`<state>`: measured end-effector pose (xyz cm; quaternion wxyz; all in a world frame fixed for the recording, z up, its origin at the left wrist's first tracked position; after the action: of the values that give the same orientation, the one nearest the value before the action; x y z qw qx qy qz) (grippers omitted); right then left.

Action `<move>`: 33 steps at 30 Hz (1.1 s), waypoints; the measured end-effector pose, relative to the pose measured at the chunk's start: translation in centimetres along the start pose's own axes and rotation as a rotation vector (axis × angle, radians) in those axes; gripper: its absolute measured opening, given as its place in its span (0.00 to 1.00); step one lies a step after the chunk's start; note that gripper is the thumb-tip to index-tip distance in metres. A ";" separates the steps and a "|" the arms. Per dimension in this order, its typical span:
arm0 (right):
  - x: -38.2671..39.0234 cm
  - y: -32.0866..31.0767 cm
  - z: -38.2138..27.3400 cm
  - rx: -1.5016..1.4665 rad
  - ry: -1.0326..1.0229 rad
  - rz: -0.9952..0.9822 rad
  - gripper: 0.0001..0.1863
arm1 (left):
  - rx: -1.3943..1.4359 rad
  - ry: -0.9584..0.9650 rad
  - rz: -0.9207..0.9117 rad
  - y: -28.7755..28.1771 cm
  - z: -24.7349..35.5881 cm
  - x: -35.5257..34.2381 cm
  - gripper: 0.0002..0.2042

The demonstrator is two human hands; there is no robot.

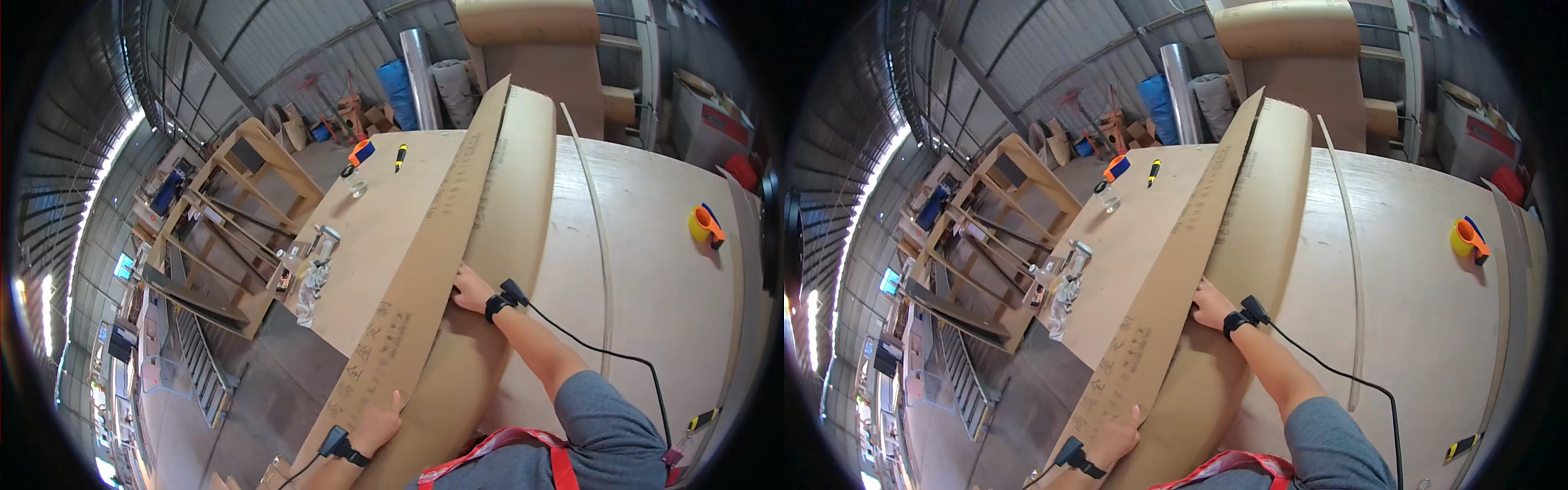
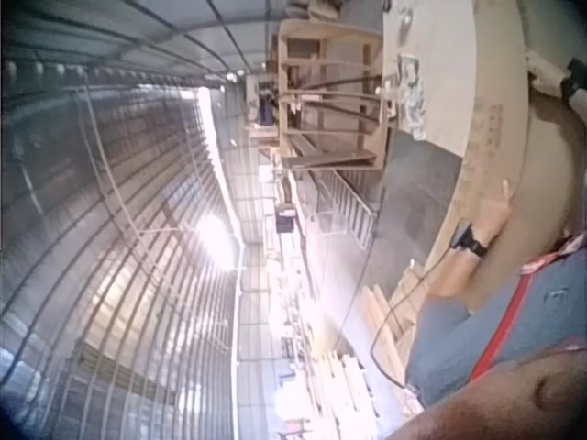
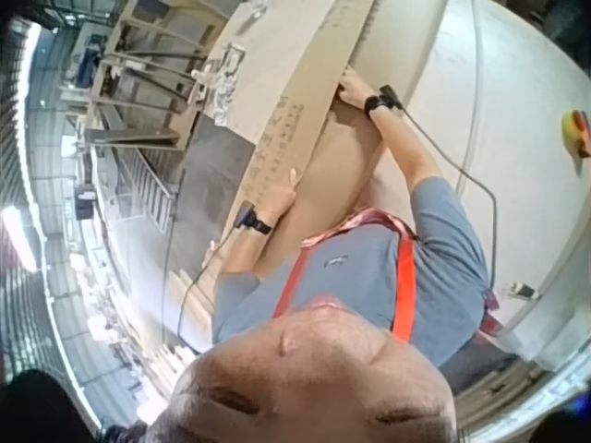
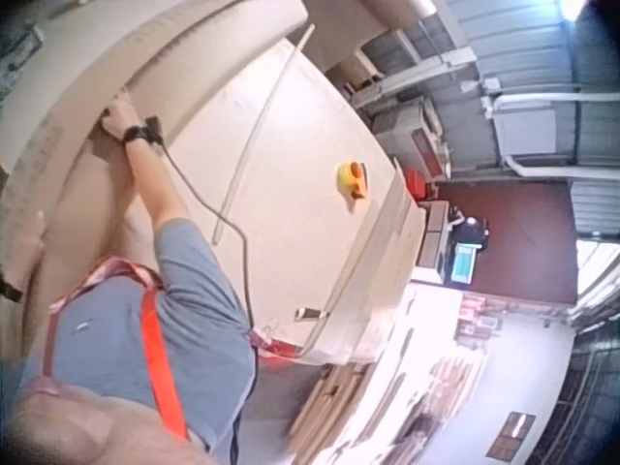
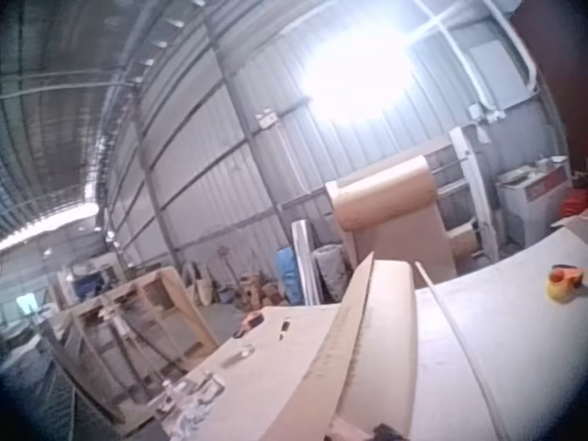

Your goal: Measure and cut cardboard or paper protective material to wrap furniture components.

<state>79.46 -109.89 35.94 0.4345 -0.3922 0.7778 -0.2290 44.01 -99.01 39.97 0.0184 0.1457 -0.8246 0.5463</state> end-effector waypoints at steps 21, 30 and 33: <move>11.9 -8.1 2.7 -0.157 0.682 0.877 0.52 | 1.704 0.005 -0.583 5.1 -8.5 -34.7 0.49; 10.1 -8.4 2.4 -0.097 0.765 0.796 0.48 | 1.756 -0.014 -0.556 1.7 -6.6 -36.7 0.41; 9.8 -8.7 2.2 -0.048 0.800 0.756 0.47 | 1.591 0.053 -0.353 -1.0 -5.8 -36.3 0.43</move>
<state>81.84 -122.96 36.04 0.1478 0.0221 0.9740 -0.1703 78.22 -86.16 36.33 0.0149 0.2300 -0.1540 0.9608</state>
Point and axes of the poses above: each hand's wrist, its own x-axis away from the middle knuckle, its own y-axis out of the palm, z = x × y, the point moved 5 cm from there along -x, towards the middle knuckle, and after that the axes turned 15 degrees about -y, right-handed, at the moved point
